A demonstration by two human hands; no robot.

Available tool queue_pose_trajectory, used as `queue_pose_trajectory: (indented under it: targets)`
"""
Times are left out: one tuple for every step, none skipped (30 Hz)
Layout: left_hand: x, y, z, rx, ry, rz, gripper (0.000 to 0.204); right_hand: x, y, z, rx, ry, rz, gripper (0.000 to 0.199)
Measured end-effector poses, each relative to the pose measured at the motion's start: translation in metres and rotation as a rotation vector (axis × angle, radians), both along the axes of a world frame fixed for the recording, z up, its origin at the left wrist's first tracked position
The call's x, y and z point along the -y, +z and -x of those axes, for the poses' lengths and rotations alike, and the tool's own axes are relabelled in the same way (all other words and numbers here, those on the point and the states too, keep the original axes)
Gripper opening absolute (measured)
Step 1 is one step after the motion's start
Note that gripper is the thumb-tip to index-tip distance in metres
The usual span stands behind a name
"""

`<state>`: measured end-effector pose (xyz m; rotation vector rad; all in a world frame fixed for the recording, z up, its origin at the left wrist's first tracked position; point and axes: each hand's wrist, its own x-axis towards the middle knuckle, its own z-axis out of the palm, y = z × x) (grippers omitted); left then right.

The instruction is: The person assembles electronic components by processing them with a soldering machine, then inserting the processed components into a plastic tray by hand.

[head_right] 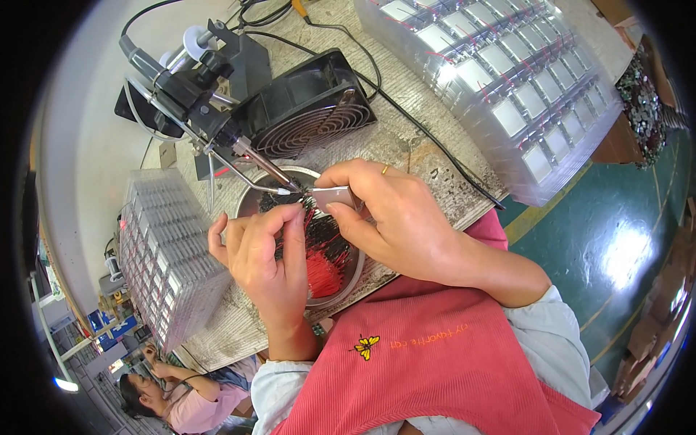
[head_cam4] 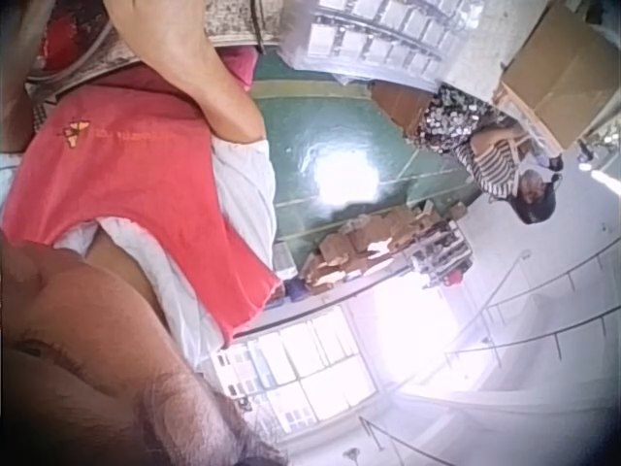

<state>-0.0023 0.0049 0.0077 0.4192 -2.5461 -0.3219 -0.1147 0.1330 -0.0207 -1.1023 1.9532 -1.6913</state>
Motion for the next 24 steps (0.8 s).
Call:
queue_pose_trajectory:
  targets:
    - [0.000, 0.000, 0.001, 0.001, -0.001, 0.001, 0.013, 0.000, 0.000, 0.000, -0.003, -0.004, -0.001, 0.024]
    - [0.000, 0.000, 0.001, -0.003, -0.005, 0.000, 0.013, -0.001, 0.000, 0.001, -0.004, -0.001, -0.014, 0.024]
    - [0.000, -0.001, 0.001, -0.004, -0.004, 0.004, 0.012, -0.002, 0.001, 0.001, -0.008, 0.001, -0.028, 0.024]
    - [0.000, -0.002, 0.003, -0.008, -0.008, 0.004, 0.012, -0.003, 0.002, 0.002, -0.018, -0.011, -0.033, 0.024]
    - [0.000, -0.003, 0.003, 0.003, -0.001, 0.002, 0.012, -0.005, 0.005, 0.003, 0.009, 0.017, -0.099, 0.025]
    - [0.000, -0.003, 0.002, 0.011, 0.004, -0.002, 0.011, -0.006, 0.007, 0.002, 0.034, 0.041, -0.165, 0.025]
    - [-0.001, -0.003, 0.002, 0.010, 0.012, 0.004, 0.011, -0.004, 0.003, 0.001, -0.029, 0.001, -0.124, 0.024]
    - [-0.002, -0.003, 0.002, 0.013, 0.016, 0.007, 0.012, -0.004, 0.001, 0.000, -0.053, -0.006, -0.104, 0.023]
    - [-0.002, -0.002, 0.001, 0.015, 0.017, 0.009, 0.012, -0.003, 0.000, 0.000, -0.079, -0.014, -0.086, 0.023]
    - [-0.004, -0.004, 0.002, 0.017, 0.016, 0.016, 0.011, -0.002, -0.005, 0.000, -0.069, -0.013, -0.071, 0.022]
    - [-0.004, -0.002, 0.000, 0.031, 0.022, 0.013, 0.011, -0.001, -0.003, -0.002, -0.033, -0.012, -0.051, 0.023]
    - [-0.004, -0.002, -0.002, 0.045, 0.026, 0.010, 0.011, -0.001, -0.005, -0.003, -0.067, -0.027, -0.047, 0.024]
    - [-0.004, -0.003, -0.004, 0.045, 0.037, 0.019, 0.010, -0.001, -0.006, -0.004, -0.069, -0.016, -0.053, 0.024]
    - [-0.003, -0.004, -0.006, 0.039, 0.032, 0.024, 0.010, -0.001, -0.007, -0.005, -0.066, -0.008, -0.055, 0.025]
    - [-0.003, -0.005, -0.006, 0.035, 0.028, 0.031, 0.010, -0.003, -0.009, -0.005, -0.088, -0.008, -0.056, 0.024]
    - [-0.004, -0.005, -0.007, 0.036, 0.027, 0.042, 0.008, -0.002, -0.010, -0.007, -0.076, -0.029, -0.028, 0.022]
    - [-0.004, -0.006, -0.007, 0.023, 0.010, 0.037, 0.008, -0.002, -0.011, -0.007, -0.064, -0.048, 0.002, 0.020]
    - [-0.004, -0.008, -0.007, 0.034, 0.009, 0.037, 0.008, -0.005, -0.014, -0.006, -0.080, -0.053, -0.007, 0.020]
    - [-0.003, -0.008, -0.008, 0.047, 0.015, 0.042, 0.007, -0.008, -0.012, -0.004, -0.087, -0.063, -0.008, 0.020]
    - [-0.003, -0.007, -0.008, 0.039, 0.005, 0.045, 0.006, -0.013, -0.010, -0.002, -0.070, -0.075, -0.023, 0.020]
    - [-0.002, -0.008, -0.009, 0.034, -0.004, 0.045, 0.006, -0.018, -0.007, 0.001, -0.051, -0.087, -0.039, 0.019]
    - [0.000, -0.009, -0.011, 0.050, 0.022, 0.041, 0.006, -0.026, 0.001, 0.005, -0.089, -0.129, -0.048, 0.018]
    - [0.001, -0.010, -0.013, 0.067, 0.047, 0.036, 0.006, -0.036, 0.011, 0.011, -0.125, -0.172, -0.058, 0.018]
    - [0.004, -0.013, -0.015, 0.057, 0.036, 0.038, 0.005, -0.048, 0.015, 0.017, -0.096, -0.189, -0.088, 0.021]
